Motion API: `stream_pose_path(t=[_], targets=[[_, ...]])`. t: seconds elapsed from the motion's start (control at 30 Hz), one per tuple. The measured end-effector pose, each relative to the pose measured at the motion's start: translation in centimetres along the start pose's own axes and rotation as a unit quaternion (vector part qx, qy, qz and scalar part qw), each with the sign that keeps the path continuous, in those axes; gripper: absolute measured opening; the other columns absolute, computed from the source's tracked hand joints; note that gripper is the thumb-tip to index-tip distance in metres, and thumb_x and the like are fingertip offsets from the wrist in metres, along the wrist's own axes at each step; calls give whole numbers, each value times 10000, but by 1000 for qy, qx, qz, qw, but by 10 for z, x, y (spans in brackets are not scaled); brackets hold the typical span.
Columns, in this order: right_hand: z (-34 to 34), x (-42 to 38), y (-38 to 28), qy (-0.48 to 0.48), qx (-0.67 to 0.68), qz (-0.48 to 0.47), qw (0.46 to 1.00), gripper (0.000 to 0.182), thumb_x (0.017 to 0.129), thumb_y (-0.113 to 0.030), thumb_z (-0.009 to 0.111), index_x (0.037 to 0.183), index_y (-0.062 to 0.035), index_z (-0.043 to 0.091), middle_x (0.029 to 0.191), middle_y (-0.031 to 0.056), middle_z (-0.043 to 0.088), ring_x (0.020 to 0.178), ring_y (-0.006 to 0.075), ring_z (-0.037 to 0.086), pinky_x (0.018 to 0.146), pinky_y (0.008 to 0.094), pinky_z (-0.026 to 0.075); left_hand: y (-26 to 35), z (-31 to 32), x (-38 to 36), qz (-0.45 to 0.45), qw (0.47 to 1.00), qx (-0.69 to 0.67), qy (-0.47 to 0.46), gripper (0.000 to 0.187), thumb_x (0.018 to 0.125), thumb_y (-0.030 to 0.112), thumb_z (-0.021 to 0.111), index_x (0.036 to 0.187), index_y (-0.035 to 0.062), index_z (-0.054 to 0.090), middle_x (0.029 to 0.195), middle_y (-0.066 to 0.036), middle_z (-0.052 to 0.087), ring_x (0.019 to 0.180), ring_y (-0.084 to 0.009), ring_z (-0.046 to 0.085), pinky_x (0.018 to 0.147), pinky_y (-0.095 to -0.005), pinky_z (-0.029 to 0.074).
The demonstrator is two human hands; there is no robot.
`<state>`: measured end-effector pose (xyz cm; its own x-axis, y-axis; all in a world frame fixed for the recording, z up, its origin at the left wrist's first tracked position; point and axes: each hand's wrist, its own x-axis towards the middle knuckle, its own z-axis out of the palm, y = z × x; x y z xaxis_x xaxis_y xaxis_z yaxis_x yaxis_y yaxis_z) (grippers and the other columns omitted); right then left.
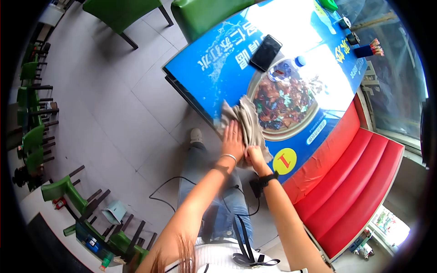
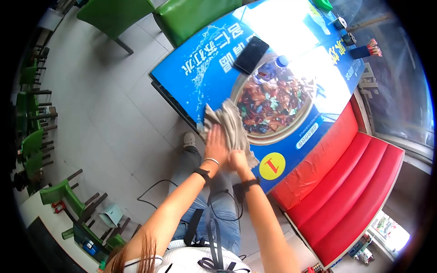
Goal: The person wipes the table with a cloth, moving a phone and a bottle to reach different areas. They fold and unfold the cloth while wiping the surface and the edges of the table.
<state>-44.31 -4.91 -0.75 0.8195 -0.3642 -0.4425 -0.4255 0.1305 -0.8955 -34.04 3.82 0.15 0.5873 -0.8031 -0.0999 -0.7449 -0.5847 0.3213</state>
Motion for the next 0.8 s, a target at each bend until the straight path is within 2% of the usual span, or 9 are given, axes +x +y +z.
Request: stream_pose_path(t=[0.03, 0.07, 0.1, 0.17, 0.27, 0.33, 0.6, 0.77, 0.8], targets=[[-13, -26, 8, 24, -13, 39, 999, 250, 787, -147, 439, 554, -61, 473, 423, 23, 352, 324, 117, 287, 328, 273, 190, 23, 2, -9, 17, 998, 24, -59, 657, 845, 289, 445, 1355, -112, 337, 1494, -223, 227, 1419, -342, 128, 1164, -448, 79], [-25, -50, 10, 49, 34, 151, 987, 230, 765, -132, 429, 548, -63, 465, 421, 22, 347, 325, 118, 285, 328, 267, 192, 43, 15, -21, 49, 998, 26, -13, 653, 843, 299, 449, 1350, -102, 356, 1490, -225, 237, 1418, -341, 136, 1163, -447, 83], [-41, -74, 40, 55, 11, 117, 992, 201, 744, -119, 415, 556, -63, 460, 421, 17, 338, 324, 119, 268, 327, 269, 183, 65, 31, -32, 86, 995, 27, 31, 648, 842, 309, 452, 1345, -92, 374, 1486, -227, 248, 1416, -339, 145, 1162, -446, 87], [-68, -116, 53, 136, 214, 296, 921, 180, 738, -113, 410, 571, -63, 456, 429, 9, 331, 324, 117, 256, 327, 272, 171, 107, 48, -49, 115, 992, 36, 35, 606, 856, 301, 437, 1359, -34, 394, 1498, -205, 239, 1416, -322, 159, 1161, -440, 88], [-93, -153, 101, 187, 261, 304, 897, 158, 737, -113, 414, 588, -78, 456, 445, -7, 319, 342, 106, 243, 349, 260, 174, 153, 49, -61, 121, 991, 29, -49, 597, 886, 270, 418, 1409, -2, 319, 1528, -171, 174, 1431, -285, 113, 1166, -414, 54], [-84, -156, 39, 189, 267, 290, 899, 169, 745, -120, 413, 589, -79, 465, 443, -17, 314, 350, 95, 233, 358, 259, 177, 160, 62, -62, 134, 989, 60, -5, 647, 849, 305, 496, 1392, -11, 344, 1517, -202, 181, 1421, -320, 132, 1158, -439, 82], [-81, -130, 27, 209, 254, 308, 893, 185, 745, -85, 419, 605, -31, 528, 424, -10, 361, 315, 97, 253, 336, 265, 160, 125, 38, -27, 216, 975, -46, -11, 652, 785, 229, 571, 1396, 112, 377, 1509, -180, 211, 1408, -316, 179, 1141, -467, 155], [-97, -97, 7, 219, 217, 280, 909, 211, 721, -64, 475, 542, -14, 575, 417, 59, 443, 301, 146, 350, 312, 288, 236, 129, 38, -7, 204, 979, 3, -1, 662, 791, 210, 556, 1415, 127, 348, 1512, -163, 220, 1407, -294, 198, 1137, -479, 163], [-103, -89, 1, 216, 210, 273, 914, 194, 672, -46, 468, 530, 11, 587, 445, 96, 493, 354, 180, 433, 363, 303, 309, 132, 39, -3, 189, 982, 6, -3, 657, 793, 202, 557, 1411, 121, 349, 1510, -158, 228, 1405, -296, 202, 1133, -486, 172]])
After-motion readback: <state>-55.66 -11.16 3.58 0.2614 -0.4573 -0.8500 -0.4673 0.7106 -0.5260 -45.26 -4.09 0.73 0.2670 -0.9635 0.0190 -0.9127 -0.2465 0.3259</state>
